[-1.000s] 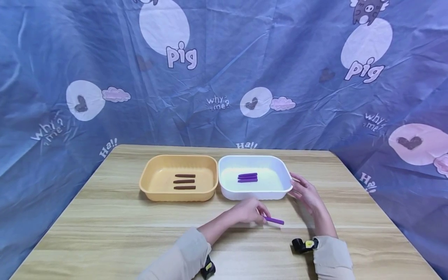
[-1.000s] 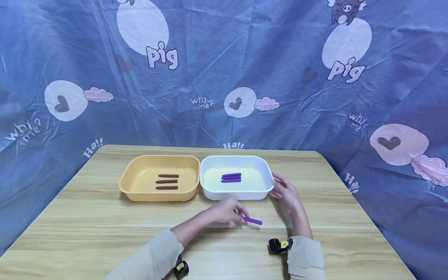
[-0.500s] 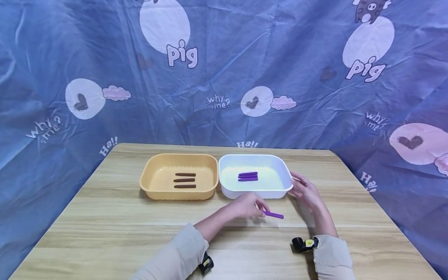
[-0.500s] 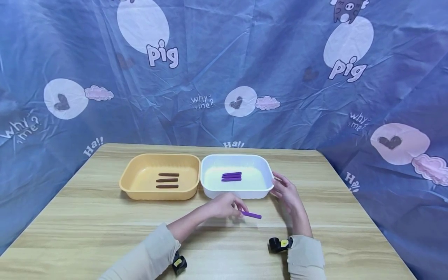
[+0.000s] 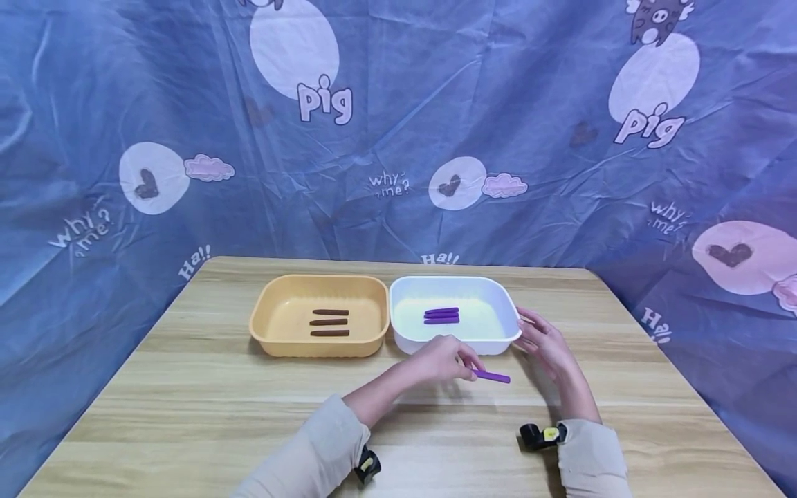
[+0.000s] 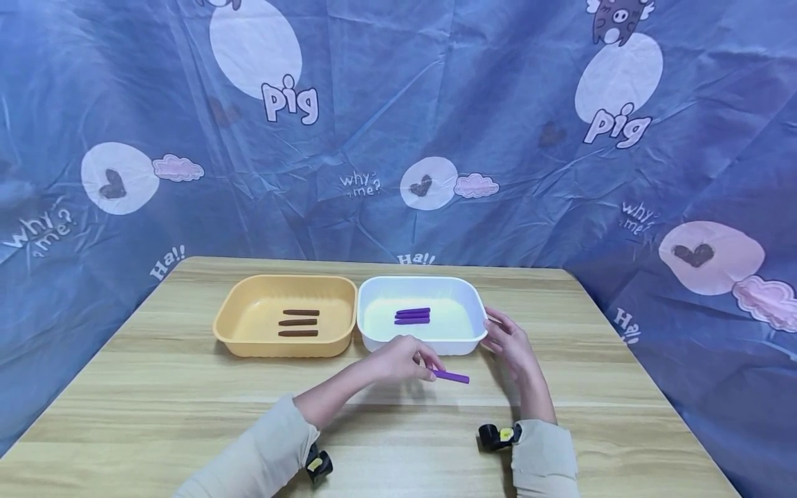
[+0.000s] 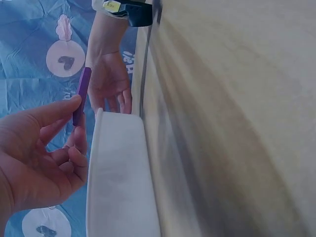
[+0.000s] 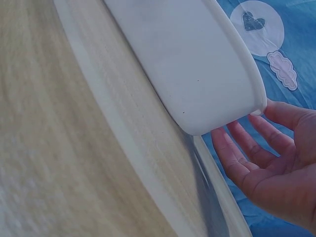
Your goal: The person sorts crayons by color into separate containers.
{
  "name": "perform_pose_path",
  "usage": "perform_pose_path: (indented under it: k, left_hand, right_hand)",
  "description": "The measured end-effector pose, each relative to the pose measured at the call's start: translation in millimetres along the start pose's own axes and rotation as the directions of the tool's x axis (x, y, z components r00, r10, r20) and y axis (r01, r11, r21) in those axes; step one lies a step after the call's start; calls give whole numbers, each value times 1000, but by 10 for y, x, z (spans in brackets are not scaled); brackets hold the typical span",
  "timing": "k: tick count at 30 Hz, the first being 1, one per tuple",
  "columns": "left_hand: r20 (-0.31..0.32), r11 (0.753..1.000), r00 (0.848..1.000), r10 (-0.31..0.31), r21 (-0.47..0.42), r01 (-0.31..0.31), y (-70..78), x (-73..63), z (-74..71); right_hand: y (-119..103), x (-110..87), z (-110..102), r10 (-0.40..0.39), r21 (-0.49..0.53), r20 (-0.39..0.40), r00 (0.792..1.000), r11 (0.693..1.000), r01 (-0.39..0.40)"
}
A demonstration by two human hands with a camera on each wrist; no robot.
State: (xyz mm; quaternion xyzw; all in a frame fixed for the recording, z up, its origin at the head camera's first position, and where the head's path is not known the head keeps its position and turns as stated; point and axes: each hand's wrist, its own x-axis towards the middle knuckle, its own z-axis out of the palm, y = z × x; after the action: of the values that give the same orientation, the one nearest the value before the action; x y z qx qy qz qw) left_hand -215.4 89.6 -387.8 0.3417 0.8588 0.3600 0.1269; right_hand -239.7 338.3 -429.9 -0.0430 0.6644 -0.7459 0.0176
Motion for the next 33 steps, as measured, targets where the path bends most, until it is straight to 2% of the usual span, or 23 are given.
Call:
perform_pose_path:
  k: [8,16,24,33]
  left_hand:
    - [-11,999,999,50,-1,-50,34,78,-145]
    - [-53,998,997,54,-11,-54,5,171,-310]
    - [-126,999,992,-24,-44,19,-109,304,-465]
    - [-182,995,979,-96,-14,95,-204,450,-596]
  right_hand:
    - [1,-8,-7,-8,7,-2,1000,1000,8]
    - [3,-4,6,-7,21,2,1000,1000,7]
    - [8,7,19,10,33,-8,1000,999,-10]
    - [-13,20,32,19,17,-7,1000,1000,-19]
